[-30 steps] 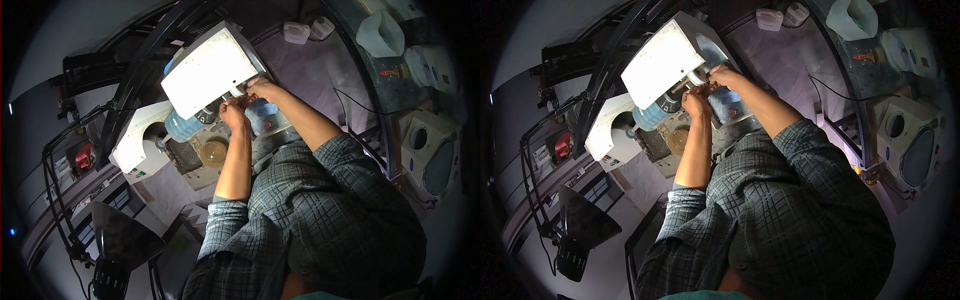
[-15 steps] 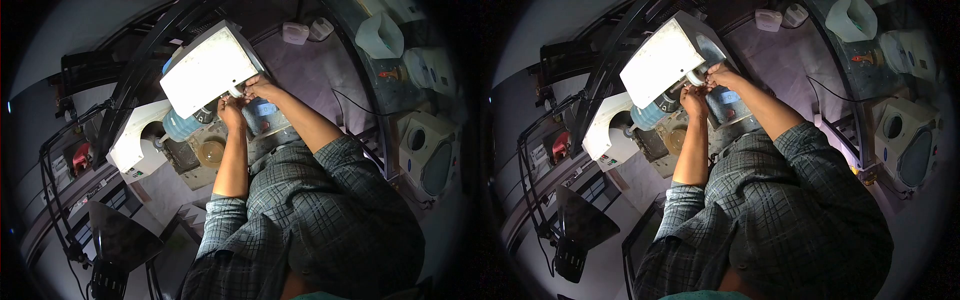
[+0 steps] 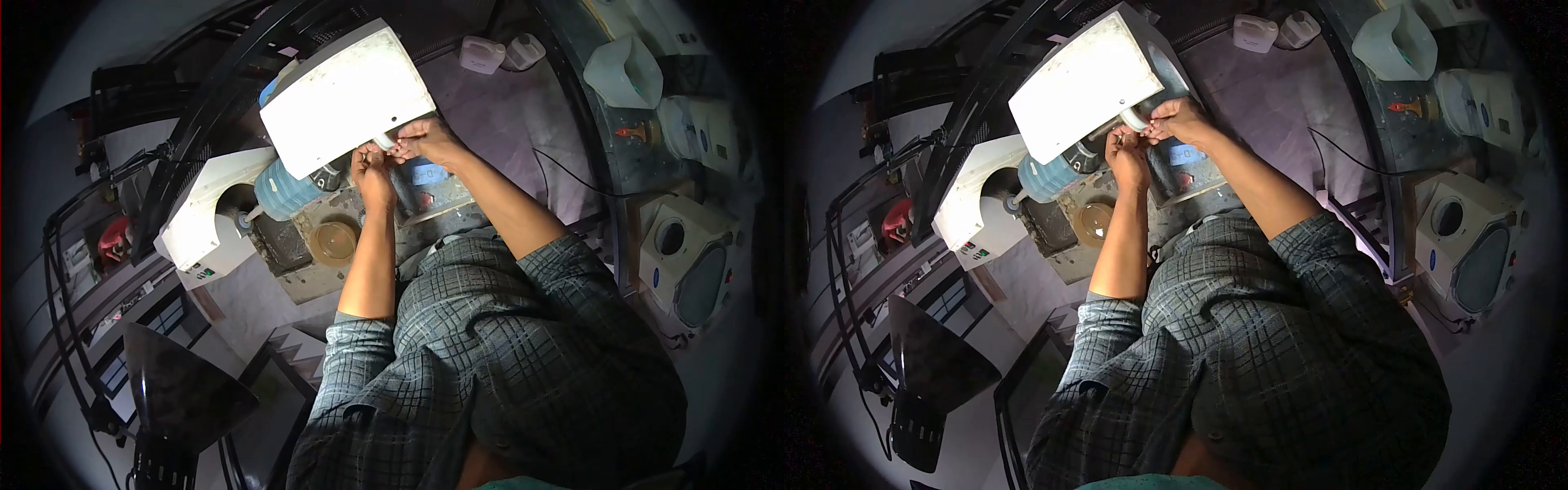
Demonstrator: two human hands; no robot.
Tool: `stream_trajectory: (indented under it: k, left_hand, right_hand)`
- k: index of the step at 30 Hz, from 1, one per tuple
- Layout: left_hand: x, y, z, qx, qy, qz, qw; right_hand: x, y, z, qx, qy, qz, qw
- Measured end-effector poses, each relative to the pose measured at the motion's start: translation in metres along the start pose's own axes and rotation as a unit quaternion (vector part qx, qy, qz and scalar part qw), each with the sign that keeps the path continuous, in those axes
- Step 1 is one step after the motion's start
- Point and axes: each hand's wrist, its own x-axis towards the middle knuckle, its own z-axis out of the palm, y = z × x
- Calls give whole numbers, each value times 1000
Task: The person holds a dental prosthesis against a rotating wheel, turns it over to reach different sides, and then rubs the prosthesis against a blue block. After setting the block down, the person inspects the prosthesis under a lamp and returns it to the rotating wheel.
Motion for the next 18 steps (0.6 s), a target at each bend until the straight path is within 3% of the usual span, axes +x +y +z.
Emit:
stream_trajectory:
  k: [11, 18]
  left_hand:
    - [18, -8, -7, 30, 43, -23, 998]
    - [-1, -4, 0, -16, 19, -4, 1000]
  right_hand:
    - [27, 19, -4, -1, -18, 12, 1000]
    - [-5, -2, 4, -39, 19, -23, 999]
